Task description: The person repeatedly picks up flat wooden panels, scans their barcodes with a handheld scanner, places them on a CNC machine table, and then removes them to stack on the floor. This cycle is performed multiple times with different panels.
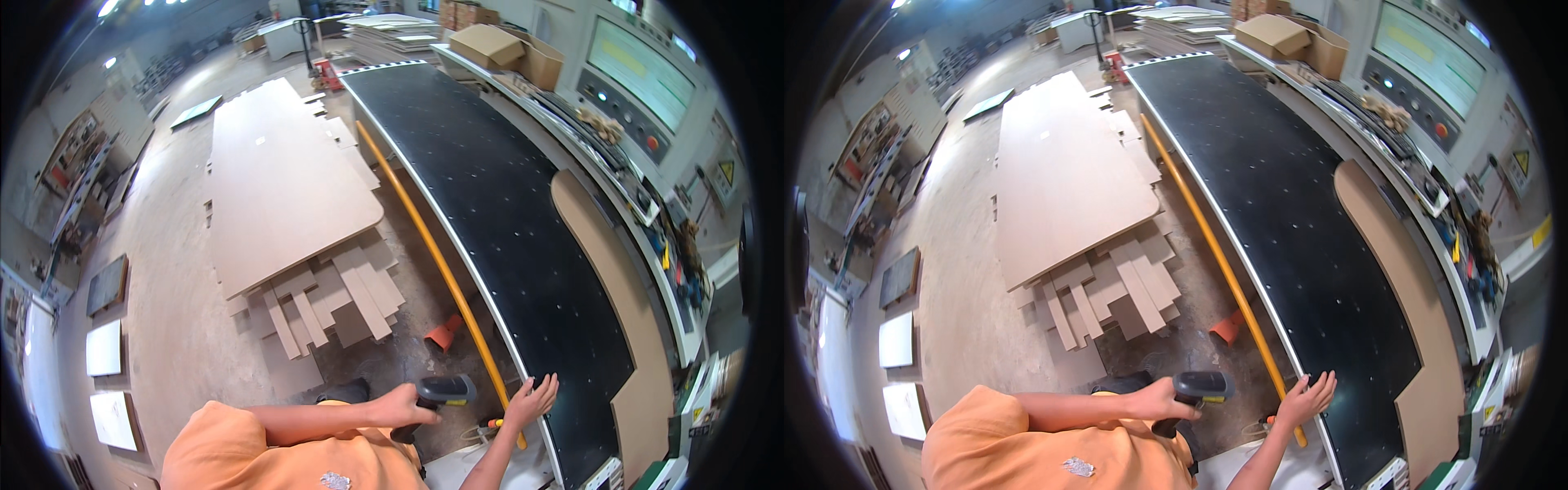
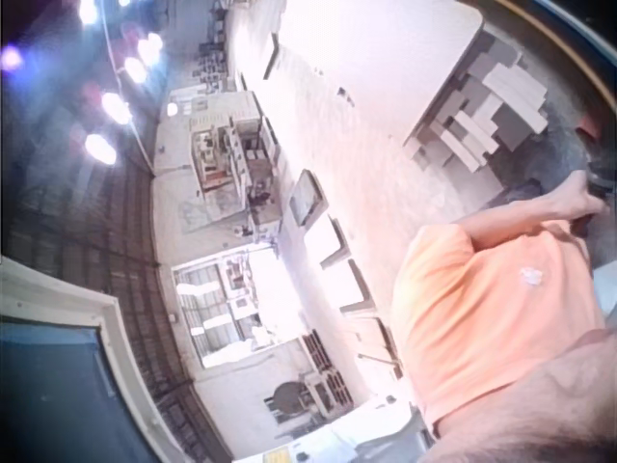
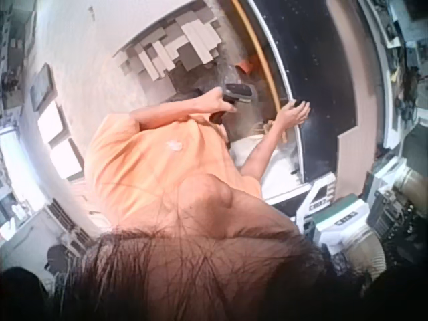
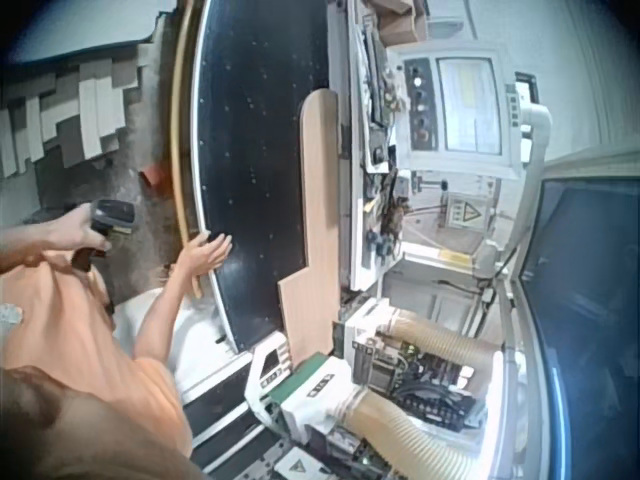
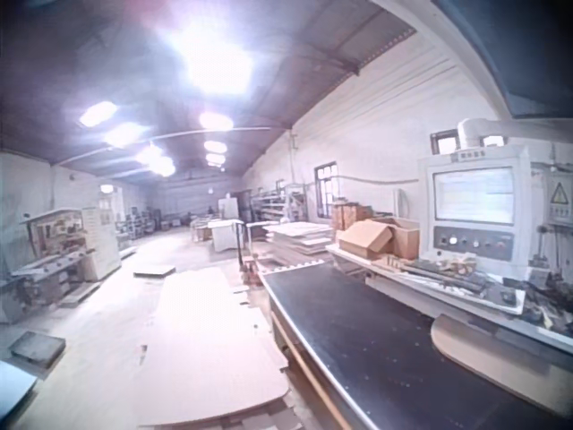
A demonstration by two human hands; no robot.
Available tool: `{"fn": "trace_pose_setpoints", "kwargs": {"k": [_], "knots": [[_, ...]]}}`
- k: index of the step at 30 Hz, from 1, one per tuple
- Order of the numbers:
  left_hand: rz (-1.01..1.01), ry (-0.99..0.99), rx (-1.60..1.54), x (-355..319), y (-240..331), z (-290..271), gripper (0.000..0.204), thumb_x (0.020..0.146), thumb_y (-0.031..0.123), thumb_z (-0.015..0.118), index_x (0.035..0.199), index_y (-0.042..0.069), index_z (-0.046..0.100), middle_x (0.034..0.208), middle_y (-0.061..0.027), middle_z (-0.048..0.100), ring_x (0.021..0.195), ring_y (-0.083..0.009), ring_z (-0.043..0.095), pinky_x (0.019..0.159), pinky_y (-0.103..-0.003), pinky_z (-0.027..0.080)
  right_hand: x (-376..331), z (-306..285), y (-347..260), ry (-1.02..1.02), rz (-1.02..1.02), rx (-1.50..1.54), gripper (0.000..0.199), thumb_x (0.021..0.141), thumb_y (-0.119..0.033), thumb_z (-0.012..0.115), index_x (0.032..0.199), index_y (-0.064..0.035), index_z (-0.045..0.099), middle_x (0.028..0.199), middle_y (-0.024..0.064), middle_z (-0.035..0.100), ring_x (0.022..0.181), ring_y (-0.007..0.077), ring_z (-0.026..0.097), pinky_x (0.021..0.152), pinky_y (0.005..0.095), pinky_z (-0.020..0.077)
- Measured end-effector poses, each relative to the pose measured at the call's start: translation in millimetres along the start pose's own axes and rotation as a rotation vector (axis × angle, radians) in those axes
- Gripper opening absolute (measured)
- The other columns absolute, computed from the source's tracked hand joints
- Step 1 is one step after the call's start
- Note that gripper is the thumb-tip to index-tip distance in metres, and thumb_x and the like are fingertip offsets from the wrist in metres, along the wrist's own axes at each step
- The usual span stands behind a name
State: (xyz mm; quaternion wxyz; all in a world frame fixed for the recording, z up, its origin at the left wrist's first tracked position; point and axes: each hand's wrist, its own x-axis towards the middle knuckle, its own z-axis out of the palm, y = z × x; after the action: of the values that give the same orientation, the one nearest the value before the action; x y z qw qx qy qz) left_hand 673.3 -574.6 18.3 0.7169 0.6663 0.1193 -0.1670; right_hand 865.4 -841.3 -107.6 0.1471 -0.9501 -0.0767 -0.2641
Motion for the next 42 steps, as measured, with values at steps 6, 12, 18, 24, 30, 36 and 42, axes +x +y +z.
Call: {"fn": "trace_pose_setpoints", "kwargs": {"k": [6,12,18,24,30,36,42], "knots": [[0.073,0.195,-0.117,-12,-3,-80,0.041,0.082,0.016,0.077,0.119,0.003,0.066,0.087,0.0024,0.058,0.084,-0.0093,0.051,0.075,-0.029,0.046,-17,-7,-23,-0.110,0.105,-0.047,0.049,0.094,-0.019,0.065,0.137,0.0011,0.052,0.151,0.0137,0.045,0.140,0.0336,0.041,0.115,0.0457,0.0338],[0.099,0.470,-0.176,-47,-18,-186,0.038,0.082,0.017,0.077,0.113,0.000,0.067,0.095,-0.0009,0.066,0.091,-0.0119,0.057,0.085,-0.032,0.049,-48,0,-72,-0.219,0.270,0.032,0.045,0.094,-0.017,0.066,0.131,0.0045,0.054,0.147,0.0193,0.044,0.138,0.0375,0.041,0.114,0.0456,0.0360],[-0.115,1.044,0.042,-131,-97,-323,0.040,0.079,0.033,0.077,0.099,-0.003,0.073,0.077,-0.0118,0.072,0.070,-0.0145,0.066,0.070,-0.035,0.054,-88,32,-149,-0.603,0.223,0.153,0.047,0.091,-0.021,0.068,0.125,0.0084,0.056,0.134,0.0243,0.053,0.128,0.0399,0.048,0.109,0.0447,0.0389],[-0.230,1.478,-0.024,-221,-179,-405,0.041,0.078,0.036,0.079,0.084,-0.004,0.072,0.066,-0.0092,0.067,0.063,-0.0156,0.064,0.061,-0.035,0.051,-83,64,-251,-0.805,-0.040,0.272,0.043,0.089,-0.023,0.069,0.120,0.0056,0.060,0.121,0.0232,0.061,0.114,0.0381,0.059,0.101,0.0440,0.0457],[0.054,1.248,-0.448,-203,-232,-440,0.030,0.083,0.031,0.081,0.095,0.005,0.074,0.083,-0.0014,0.067,0.075,-0.0109,0.059,0.070,-0.030,0.051,-67,103,-356,-0.938,-0.407,0.407,0.041,0.089,-0.019,0.068,0.120,0.0070,0.062,0.113,0.0235,0.067,0.103,0.0351,0.067,0.092,0.0407,0.0521],[0.173,1.222,-0.685,-177,-250,-446,0.025,0.080,0.026,0.082,0.089,0.005,0.071,0.078,0.0008,0.063,0.070,-0.0095,0.056,0.065,-0.029,0.047,-69,140,-422,-1.223,-0.581,0.471,0.055,0.095,-0.037,0.065,0.128,0.0066,0.060,0.123,0.0242,0.066,0.112,0.0327,0.063,0.097,0.0424,0.0486],[0.126,1.547,-0.523,-164,-243,-429,0.039,0.074,0.038,0.080,0.089,0.002,0.075,0.082,-0.0085,0.072,0.079,-0.0169,0.067,0.073,-0.034,0.052,-85,162,-466,-1.426,-0.574,0.525,0.053,0.096,-0.033,0.064,0.134,0.0029,0.056,0.119,0.0216,0.068,0.110,0.0326,0.064,0.098,0.0407,0.0485]]}}
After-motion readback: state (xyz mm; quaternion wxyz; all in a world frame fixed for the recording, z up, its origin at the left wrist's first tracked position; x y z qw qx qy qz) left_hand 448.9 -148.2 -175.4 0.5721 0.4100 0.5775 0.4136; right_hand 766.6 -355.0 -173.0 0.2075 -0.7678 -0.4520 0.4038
